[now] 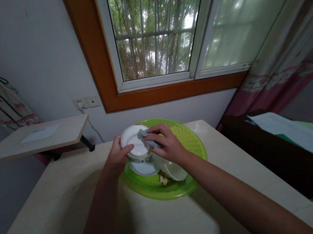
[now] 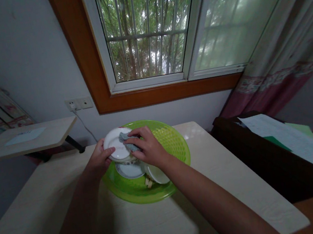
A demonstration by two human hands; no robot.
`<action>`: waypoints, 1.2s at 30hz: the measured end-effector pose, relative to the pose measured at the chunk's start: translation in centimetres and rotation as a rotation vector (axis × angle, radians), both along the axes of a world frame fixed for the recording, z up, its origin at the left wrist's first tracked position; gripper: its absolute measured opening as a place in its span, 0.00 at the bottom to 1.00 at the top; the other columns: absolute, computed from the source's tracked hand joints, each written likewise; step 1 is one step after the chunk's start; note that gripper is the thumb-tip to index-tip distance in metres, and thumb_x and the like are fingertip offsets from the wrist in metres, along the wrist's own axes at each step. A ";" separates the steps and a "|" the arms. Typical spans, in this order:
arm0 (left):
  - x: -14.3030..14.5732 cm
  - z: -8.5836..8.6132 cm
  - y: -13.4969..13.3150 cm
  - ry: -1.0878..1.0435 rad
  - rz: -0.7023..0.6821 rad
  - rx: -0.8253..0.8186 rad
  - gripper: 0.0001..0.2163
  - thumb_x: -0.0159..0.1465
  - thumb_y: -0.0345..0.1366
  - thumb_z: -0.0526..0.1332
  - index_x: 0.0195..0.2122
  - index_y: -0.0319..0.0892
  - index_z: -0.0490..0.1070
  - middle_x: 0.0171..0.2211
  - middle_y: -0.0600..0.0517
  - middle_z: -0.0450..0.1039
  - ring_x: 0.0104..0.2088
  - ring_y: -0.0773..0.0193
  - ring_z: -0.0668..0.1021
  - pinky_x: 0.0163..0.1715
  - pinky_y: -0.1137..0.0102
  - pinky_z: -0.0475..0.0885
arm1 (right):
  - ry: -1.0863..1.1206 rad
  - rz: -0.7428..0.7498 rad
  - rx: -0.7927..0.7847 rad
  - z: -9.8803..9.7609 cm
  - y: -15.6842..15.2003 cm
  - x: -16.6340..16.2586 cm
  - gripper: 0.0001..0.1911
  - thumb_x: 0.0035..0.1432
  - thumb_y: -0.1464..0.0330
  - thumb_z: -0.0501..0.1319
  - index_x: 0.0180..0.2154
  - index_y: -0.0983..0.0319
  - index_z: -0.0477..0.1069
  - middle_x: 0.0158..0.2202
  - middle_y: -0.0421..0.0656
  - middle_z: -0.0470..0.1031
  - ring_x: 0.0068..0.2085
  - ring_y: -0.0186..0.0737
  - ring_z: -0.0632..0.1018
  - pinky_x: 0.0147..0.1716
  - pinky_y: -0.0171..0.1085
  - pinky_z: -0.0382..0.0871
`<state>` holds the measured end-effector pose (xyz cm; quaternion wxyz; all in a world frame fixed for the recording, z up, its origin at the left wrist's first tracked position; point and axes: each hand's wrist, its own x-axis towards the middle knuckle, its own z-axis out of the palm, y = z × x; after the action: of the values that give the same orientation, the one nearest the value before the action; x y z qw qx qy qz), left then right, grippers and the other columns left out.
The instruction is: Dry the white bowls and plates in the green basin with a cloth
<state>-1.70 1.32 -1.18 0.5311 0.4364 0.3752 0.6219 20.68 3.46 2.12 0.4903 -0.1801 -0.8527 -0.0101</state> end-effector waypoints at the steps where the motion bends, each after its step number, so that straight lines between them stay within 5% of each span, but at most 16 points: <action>1: 0.0 0.0 0.0 0.001 -0.001 -0.004 0.27 0.49 0.38 0.73 0.47 0.41 0.63 0.44 0.48 0.75 0.43 0.55 0.79 0.43 0.62 0.73 | -0.002 -0.006 0.009 0.0 0.0 0.0 0.18 0.59 0.73 0.64 0.51 0.55 0.75 0.50 0.48 0.72 0.48 0.47 0.73 0.48 0.50 0.71; 15: -0.1 -0.9 0.4 0.144 0.045 -0.025 0.25 0.50 0.37 0.70 0.48 0.43 0.64 0.43 0.49 0.74 0.41 0.57 0.77 0.41 0.64 0.73 | -0.320 -0.047 0.125 -0.2 -0.9 -0.7 0.20 0.63 0.69 0.64 0.57 0.60 0.72 0.54 0.49 0.75 0.53 0.51 0.69 0.52 0.50 0.69; 22: 0.1 -0.5 0.2 0.173 0.051 -0.031 0.25 0.50 0.35 0.69 0.48 0.42 0.63 0.42 0.50 0.72 0.40 0.58 0.76 0.39 0.66 0.71 | -0.236 -0.207 0.127 -0.2 -0.7 -0.6 0.19 0.64 0.68 0.64 0.56 0.57 0.73 0.55 0.47 0.75 0.50 0.51 0.70 0.49 0.51 0.67; 29: 0.3 -0.2 0.0 0.154 0.085 -0.050 0.26 0.48 0.34 0.70 0.48 0.42 0.65 0.40 0.50 0.74 0.40 0.56 0.77 0.40 0.64 0.72 | -0.409 -0.128 0.151 -0.2 -0.9 -0.6 0.18 0.65 0.66 0.63 0.56 0.57 0.72 0.56 0.45 0.76 0.50 0.51 0.70 0.48 0.50 0.65; 36: 0.4 0.2 -0.1 0.133 0.095 -0.061 0.25 0.48 0.33 0.70 0.47 0.43 0.64 0.40 0.50 0.74 0.41 0.55 0.77 0.40 0.63 0.72 | -0.322 -0.276 0.140 0.0 -0.8 -0.5 0.17 0.65 0.66 0.64 0.55 0.57 0.73 0.56 0.47 0.76 0.47 0.50 0.70 0.45 0.50 0.63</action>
<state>-1.31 1.17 -0.99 0.4879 0.4419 0.4489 0.6043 20.17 2.70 2.16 0.3530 -0.2564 -0.8845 -0.1649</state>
